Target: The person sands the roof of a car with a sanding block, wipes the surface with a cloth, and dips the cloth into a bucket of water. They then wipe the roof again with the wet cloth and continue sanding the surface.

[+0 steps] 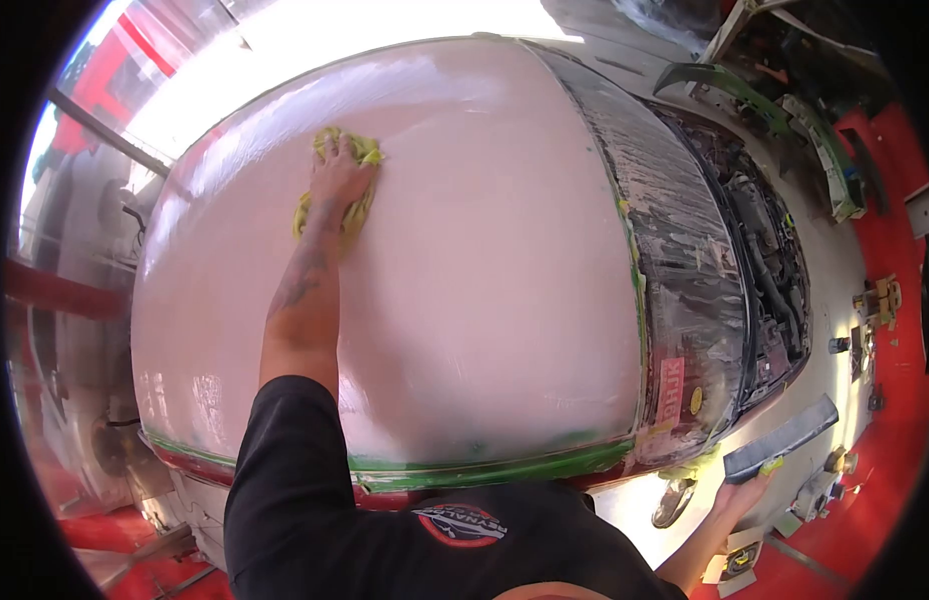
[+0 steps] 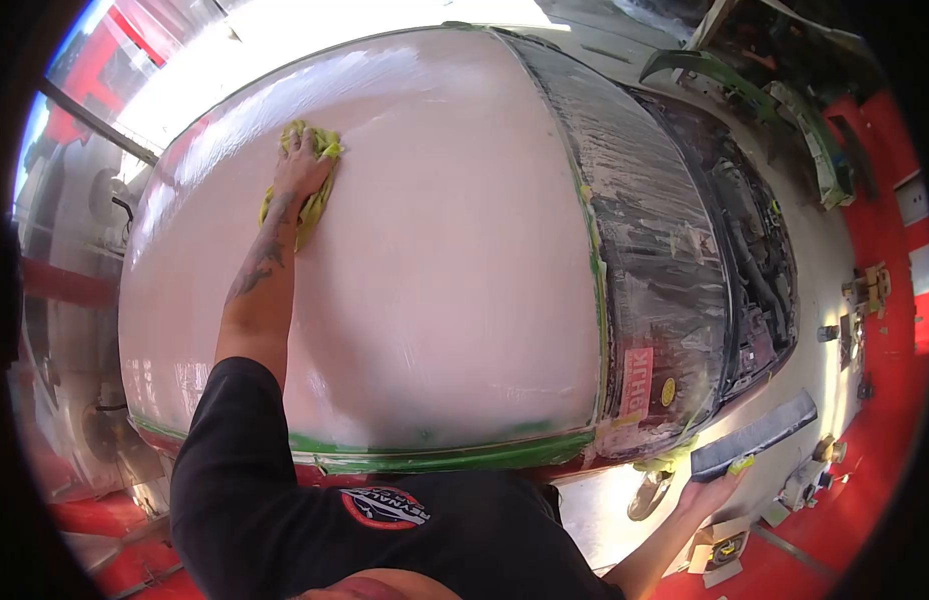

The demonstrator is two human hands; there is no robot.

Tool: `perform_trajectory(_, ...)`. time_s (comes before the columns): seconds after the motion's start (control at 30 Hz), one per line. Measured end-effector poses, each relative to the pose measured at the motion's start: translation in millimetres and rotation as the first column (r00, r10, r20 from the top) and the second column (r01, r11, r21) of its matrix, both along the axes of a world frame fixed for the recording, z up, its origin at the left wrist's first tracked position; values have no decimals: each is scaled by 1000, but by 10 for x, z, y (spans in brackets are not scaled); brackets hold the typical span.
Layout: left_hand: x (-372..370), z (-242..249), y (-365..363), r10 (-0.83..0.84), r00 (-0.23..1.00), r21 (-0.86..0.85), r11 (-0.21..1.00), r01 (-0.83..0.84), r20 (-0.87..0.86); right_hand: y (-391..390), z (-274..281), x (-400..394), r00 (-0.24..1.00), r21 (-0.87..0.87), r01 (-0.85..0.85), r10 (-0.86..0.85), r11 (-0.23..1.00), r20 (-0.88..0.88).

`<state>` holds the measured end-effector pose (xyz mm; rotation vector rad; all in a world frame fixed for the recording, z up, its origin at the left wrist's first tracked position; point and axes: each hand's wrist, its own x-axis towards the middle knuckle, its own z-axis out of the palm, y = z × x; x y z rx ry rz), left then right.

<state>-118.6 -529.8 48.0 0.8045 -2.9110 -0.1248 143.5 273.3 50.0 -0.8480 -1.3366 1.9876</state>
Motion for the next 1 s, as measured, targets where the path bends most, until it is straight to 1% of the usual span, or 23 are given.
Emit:
perform_trajectory(0.03, -264, -13, 309, -78, 997, 1, 997, 78, 6, 35, -27, 82, 1000, 11, 4, -4, 1000, 10)
perform_trajectory(0.07, -469, -2, 662, -158, 987, 27, 987, 158, -6, -121, 97, 125, 999, 42, 37, -38, 998, 29)
perform_trajectory(0.1, -632, 11, 1028, -234, 972, 53, 971, 235, -17, -100, 96, 187, 998, 34, 62, -62, 998, 24)
perform_trajectory(0.17, -816, -13, 1757, -386, 922, 70, 919, 388, -34, -48, 60, 387, 994, 17, 104, -104, 994, 23)
perform_trajectory(0.23, -855, -114, 2453, -543, 837, 70, 834, 547, -65, 47, -28, 530, 994, 16, 107, -107, 994, 19)
perform_trajectory(0.3, -711, -244, 3095, -695, 711, 51, 710, 702, -110, 78, -68, 605, 995, 19, 102, -102, 995, 18)
perform_trajectory(0.33, -569, -302, 3371, -745, 645, 68, 644, 762, -169, 146, -137, 667, 997, 24, 70, -70, 997, 11)
perform_trajectory(0.37, -384, -347, 3590, -803, 549, 36, 557, 830, -233, 168, -158, 674, 999, 7, 52, -52, 999, 3)
perform_trajectory(0.43, 147, -464, 3894, -879, 403, 9, 415, 910, -255, 167, -166, 671, 1000, -29, 9, -10, 1000, -12)
perform_trajectory(0.47, 232, -426, 3844, -871, 435, 28, 441, 897, -228, 217, -210, 671, 999, -21, -30, 29, 999, -43)
perform_trajectory(0.53, 416, -292, 3612, -850, 499, 62, 496, 866, -169, 92, -163, 569, 1000, -51, 8, -10, 999, -27)
perform_trajectory(0.63, 560, -213, 3046, -730, 639, 55, 647, 760, -244, 8, -166, 415, 999, -81, 26, -28, 996, -29)
perform_trajectory(0.67, 633, -128, 2802, -676, 700, 40, 712, 701, -229, 6, -197, 391, 999, -89, 26, -29, 996, -31)
perform_trajectory(0.7, 721, -39, 2522, -619, 755, 23, 770, 638, -215, 48, -251, 373, 998, -103, -29, 22, 994, -60)
perform_trajectory(0.77, 941, 3, 1913, -462, 859, -20, 883, 469, -219, 144, -334, 361, 987, -127, -131, 117, 983, -112)
perform_trajectory(0.8, 1110, 49, 1596, -376, 897, -20, 924, 382, -231, 148, -353, 333, 985, -163, -129, 106, 978, -139)
perform_trajectory(0.87, 1538, 65, 974, -172, 975, -74, 984, 163, -139, 122, -343, 265, 983, -236, -124, 87, 964, -159)
perform_trajectory(0.93, 2096, 81, 431, 48, 997, -68, 996, -51, -55, 189, -401, 228, 987, -286, -89, 46, 954, -155)
perform_trajectory(1.0, 2745, 121, 36, 244, 970, -87, 966, -242, 12, 263, -442, 218, 977, -336, -129, 63, 933, -202)
